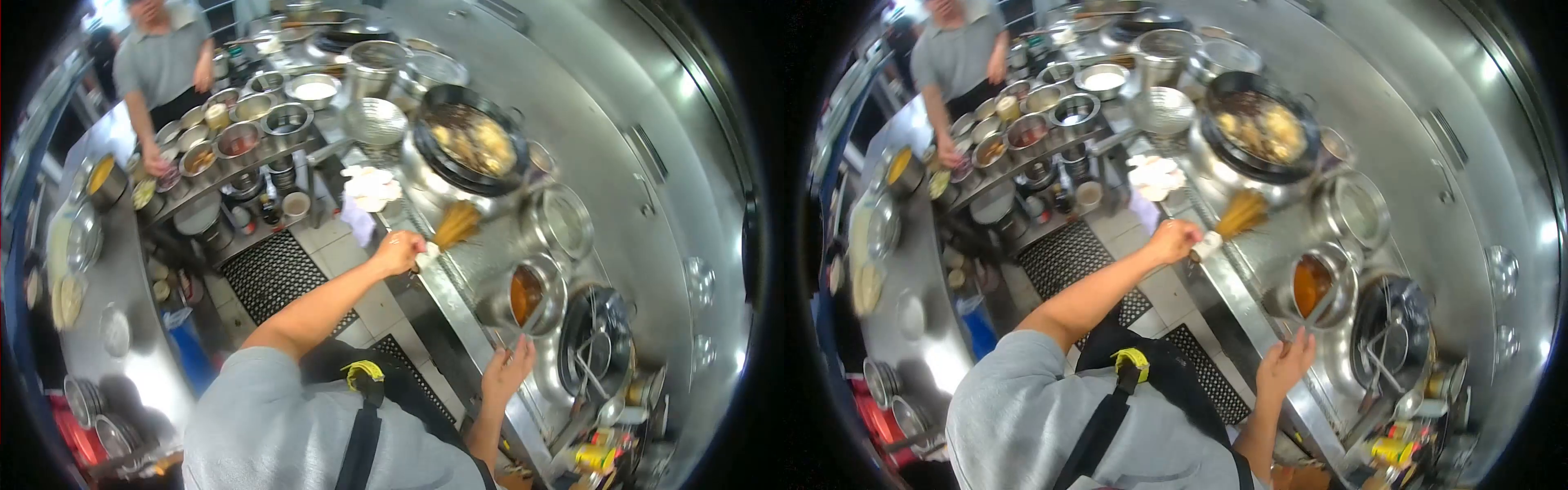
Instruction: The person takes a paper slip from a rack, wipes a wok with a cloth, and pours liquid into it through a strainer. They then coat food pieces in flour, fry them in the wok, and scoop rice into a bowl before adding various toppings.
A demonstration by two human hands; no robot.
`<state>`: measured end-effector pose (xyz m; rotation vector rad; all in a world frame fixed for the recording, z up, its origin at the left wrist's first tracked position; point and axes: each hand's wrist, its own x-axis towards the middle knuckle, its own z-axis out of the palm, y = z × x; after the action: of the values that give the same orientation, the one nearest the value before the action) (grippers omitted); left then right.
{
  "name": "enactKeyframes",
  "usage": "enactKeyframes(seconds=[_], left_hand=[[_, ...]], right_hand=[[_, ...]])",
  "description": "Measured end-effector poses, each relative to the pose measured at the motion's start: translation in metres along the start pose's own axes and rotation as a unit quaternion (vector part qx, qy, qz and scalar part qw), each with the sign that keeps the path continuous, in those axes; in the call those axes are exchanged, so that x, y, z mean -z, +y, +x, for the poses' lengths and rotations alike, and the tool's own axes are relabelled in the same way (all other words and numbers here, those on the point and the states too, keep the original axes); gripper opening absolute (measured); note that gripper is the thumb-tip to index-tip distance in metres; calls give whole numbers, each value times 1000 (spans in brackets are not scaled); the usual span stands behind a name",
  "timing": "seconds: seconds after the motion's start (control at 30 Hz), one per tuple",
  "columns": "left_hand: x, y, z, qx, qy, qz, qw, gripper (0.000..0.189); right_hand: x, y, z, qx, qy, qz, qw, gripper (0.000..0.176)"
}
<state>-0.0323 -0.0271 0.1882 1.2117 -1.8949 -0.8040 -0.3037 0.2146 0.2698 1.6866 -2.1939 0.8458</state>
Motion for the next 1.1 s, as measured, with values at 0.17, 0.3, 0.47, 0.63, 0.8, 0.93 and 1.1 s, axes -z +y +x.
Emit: enactKeyframes(seconds=[0.17, 0.3, 0.47, 0.63, 0.8, 0.93, 1.1], left_hand=[[76, -149, -143, 210, 78, 95, 970, 9], [135, -179, -226, 360, 159, 106, 913, 9], [185, -252, -289, 383, 242, 92, 887, 18], [261, -243, -329, 357, 417, 29, 835, 25], [311, -210, -394, 341, 642, -189, 660, 22], [322, -165, -460, 283, 793, -325, 430, 28], [315, -148, -512, 175, 908, -265, 273, 34]], right_hand=[[1, -80, -4, 29, -158, 149, 976, 43], [-49, -162, -9, 53, -269, 287, 918, 39], [-103, -289, 0, 166, -362, 347, 849, 38], [-127, -410, 1, 304, -434, 360, 768, 36], [-156, -483, -7, 413, -480, 404, 660, 35], [-170, -526, -18, 479, -498, 406, 599, 34], [-173, -558, -25, 493, -538, 459, 507, 34]])
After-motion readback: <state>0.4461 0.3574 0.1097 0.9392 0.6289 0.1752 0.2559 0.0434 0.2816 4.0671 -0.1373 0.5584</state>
